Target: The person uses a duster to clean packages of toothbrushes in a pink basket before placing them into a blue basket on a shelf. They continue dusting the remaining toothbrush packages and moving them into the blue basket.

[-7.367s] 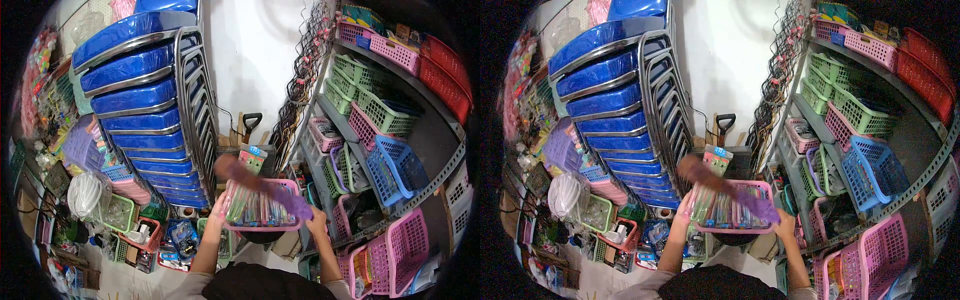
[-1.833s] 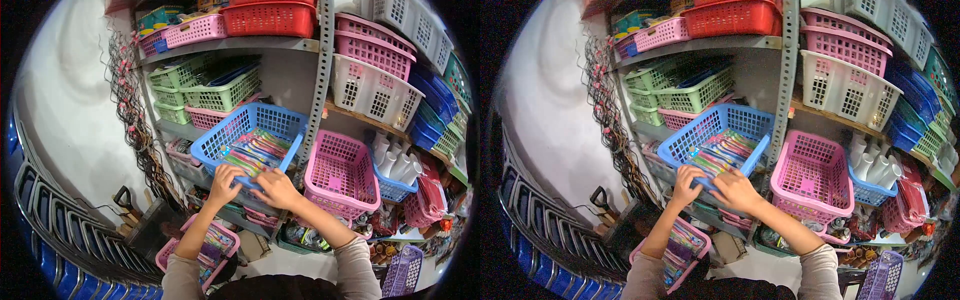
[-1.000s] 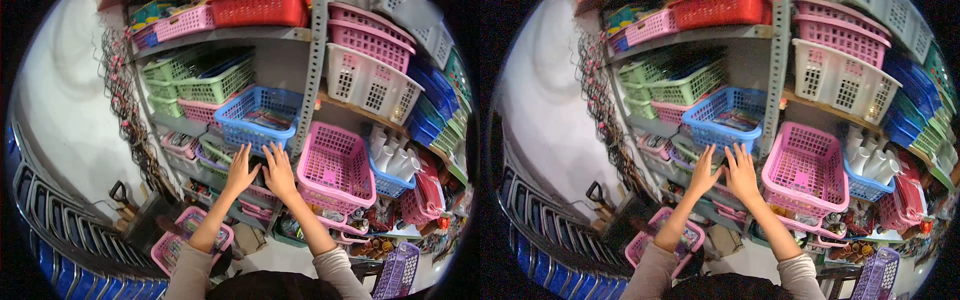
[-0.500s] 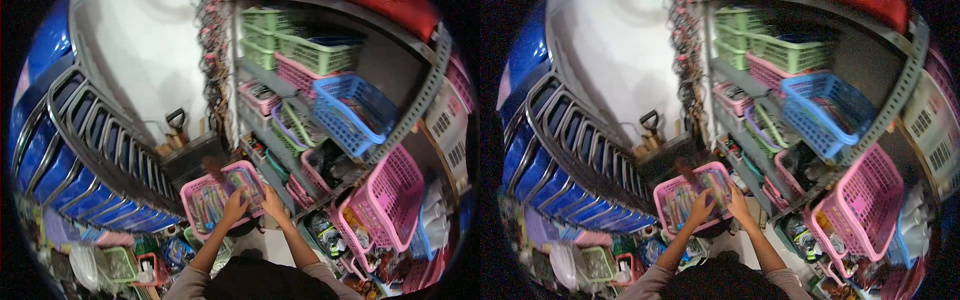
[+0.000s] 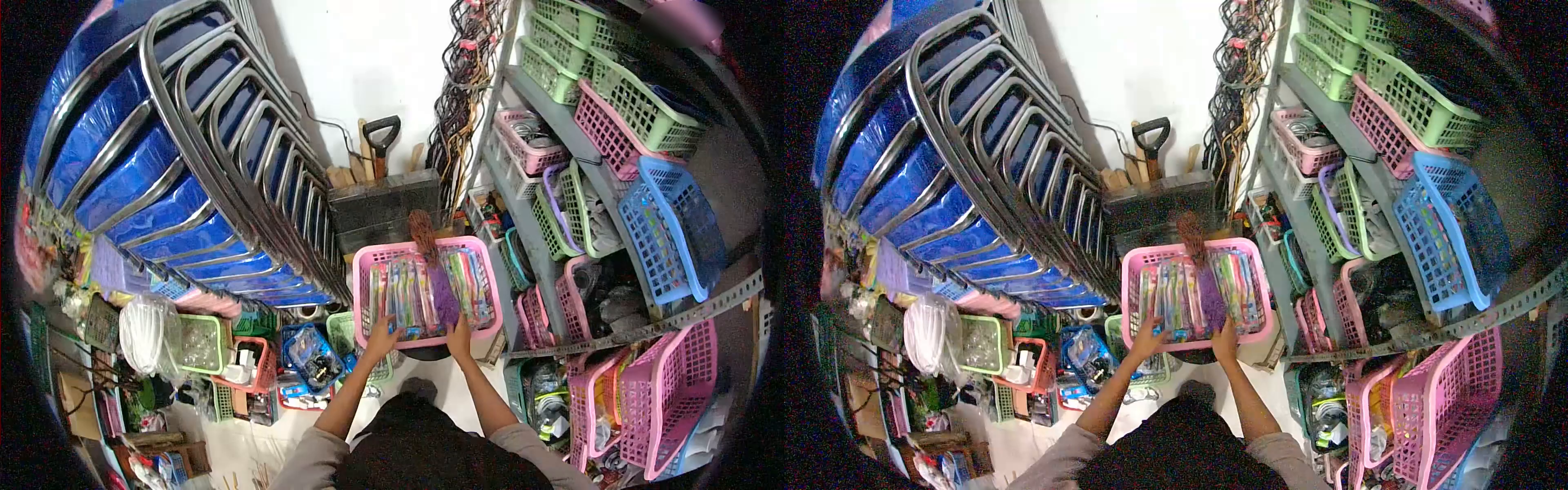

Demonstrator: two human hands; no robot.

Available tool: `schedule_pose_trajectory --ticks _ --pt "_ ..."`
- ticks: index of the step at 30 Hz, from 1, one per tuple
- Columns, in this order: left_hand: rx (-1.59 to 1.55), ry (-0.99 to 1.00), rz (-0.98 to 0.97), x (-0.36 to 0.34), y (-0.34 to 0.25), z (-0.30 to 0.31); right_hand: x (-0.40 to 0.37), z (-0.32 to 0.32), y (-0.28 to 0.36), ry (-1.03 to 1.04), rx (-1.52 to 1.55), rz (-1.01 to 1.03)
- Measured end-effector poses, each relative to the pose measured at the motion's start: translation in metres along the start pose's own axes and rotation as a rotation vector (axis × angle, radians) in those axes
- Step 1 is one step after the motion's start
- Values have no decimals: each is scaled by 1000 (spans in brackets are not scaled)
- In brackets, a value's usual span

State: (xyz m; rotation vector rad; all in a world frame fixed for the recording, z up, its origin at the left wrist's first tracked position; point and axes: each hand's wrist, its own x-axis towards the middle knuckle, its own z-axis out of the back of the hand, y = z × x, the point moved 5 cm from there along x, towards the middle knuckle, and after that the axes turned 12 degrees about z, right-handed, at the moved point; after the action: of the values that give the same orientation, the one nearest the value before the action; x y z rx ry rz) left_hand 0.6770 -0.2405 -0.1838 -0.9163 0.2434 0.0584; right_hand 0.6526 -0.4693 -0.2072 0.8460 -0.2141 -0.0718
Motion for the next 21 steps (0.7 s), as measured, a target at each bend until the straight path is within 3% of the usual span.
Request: schedule_pose_trajectory --ticks 3,5,6,9,11,13,15,17,19,21 --pt "-12 35 62 15 13 -16 0 2 -3 -45 45 -87" --pt "-199 156 77 24 13 -38 0 1 -8 26 159 -185" --pt "-168 97 -17 30 10 -46 0 4 -7 22 154 -187" --pt "-179 104 -37 49 9 -73 0 8 -11 -10 254 -200" --pt "-274 92 36 58 2 -82 1 0 -27 -69 439 -128" --pt "-114 -105 -61 63 -17 -75 1 -3 -37 -73 502 -109" --pt "-233 -89 -13 72 -24 -82 0 0 -40 -76 567 -91" --pt "-183 -62 214 73 -27 -81 -2 3 -27 7 752 -231" --pt "-175 -40 237 73 -36 -78 -1 6 -19 -6 763 -204" --pt "93 2 259 77 -38 -76 1 14 -17 -25 773 -174"
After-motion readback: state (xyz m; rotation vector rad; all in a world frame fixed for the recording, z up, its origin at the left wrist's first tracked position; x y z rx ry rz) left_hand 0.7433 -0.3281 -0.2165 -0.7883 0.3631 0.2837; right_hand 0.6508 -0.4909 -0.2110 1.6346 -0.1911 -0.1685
